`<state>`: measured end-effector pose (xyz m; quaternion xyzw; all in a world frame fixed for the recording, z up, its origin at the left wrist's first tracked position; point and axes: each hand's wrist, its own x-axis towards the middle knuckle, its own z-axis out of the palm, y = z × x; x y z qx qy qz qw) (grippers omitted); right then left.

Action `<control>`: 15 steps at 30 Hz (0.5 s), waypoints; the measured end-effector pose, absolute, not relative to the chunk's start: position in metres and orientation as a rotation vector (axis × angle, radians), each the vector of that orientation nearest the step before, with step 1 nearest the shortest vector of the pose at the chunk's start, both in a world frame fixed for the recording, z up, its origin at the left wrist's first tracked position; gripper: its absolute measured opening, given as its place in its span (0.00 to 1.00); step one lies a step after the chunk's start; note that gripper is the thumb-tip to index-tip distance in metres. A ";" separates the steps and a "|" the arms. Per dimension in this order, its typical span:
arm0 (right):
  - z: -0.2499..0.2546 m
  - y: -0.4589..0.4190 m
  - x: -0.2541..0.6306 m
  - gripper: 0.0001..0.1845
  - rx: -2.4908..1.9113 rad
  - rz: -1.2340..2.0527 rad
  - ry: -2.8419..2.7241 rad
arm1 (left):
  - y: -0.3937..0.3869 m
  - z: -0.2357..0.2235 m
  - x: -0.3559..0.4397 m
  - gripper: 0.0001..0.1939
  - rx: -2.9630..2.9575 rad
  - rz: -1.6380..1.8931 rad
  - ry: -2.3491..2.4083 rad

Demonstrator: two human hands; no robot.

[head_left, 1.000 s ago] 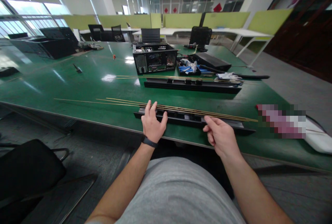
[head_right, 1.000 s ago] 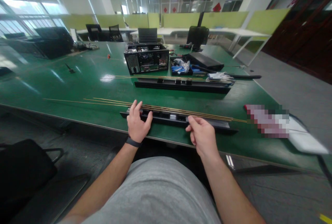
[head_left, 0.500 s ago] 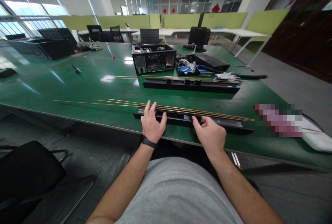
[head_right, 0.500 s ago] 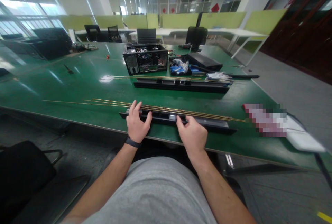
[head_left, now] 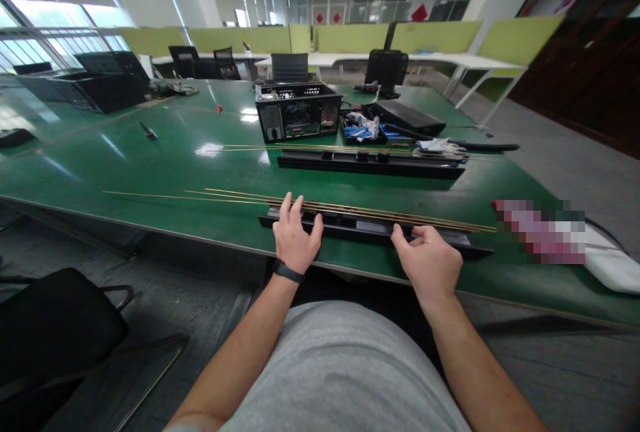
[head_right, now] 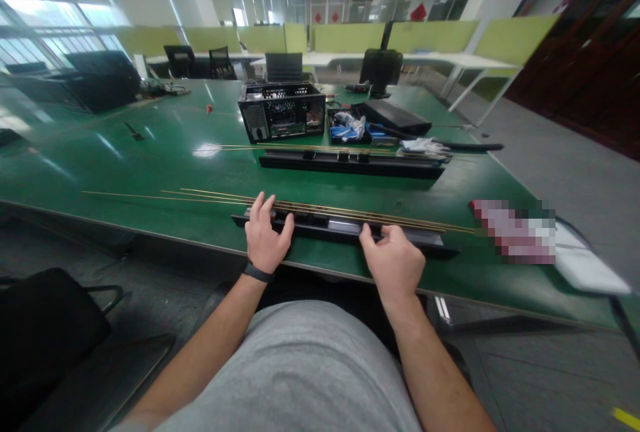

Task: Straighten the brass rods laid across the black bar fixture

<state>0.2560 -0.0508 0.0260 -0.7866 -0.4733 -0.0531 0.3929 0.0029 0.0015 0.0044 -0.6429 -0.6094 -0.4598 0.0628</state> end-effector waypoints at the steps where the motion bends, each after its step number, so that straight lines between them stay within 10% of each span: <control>1: 0.026 -0.052 0.258 0.32 -1.993 -0.137 -1.201 | 0.001 0.004 0.003 0.30 -1.943 -1.384 -1.845; 15: 0.030 -0.072 0.260 0.35 -1.878 -0.270 -1.171 | 0.001 0.004 0.003 0.29 -1.941 -1.379 -1.830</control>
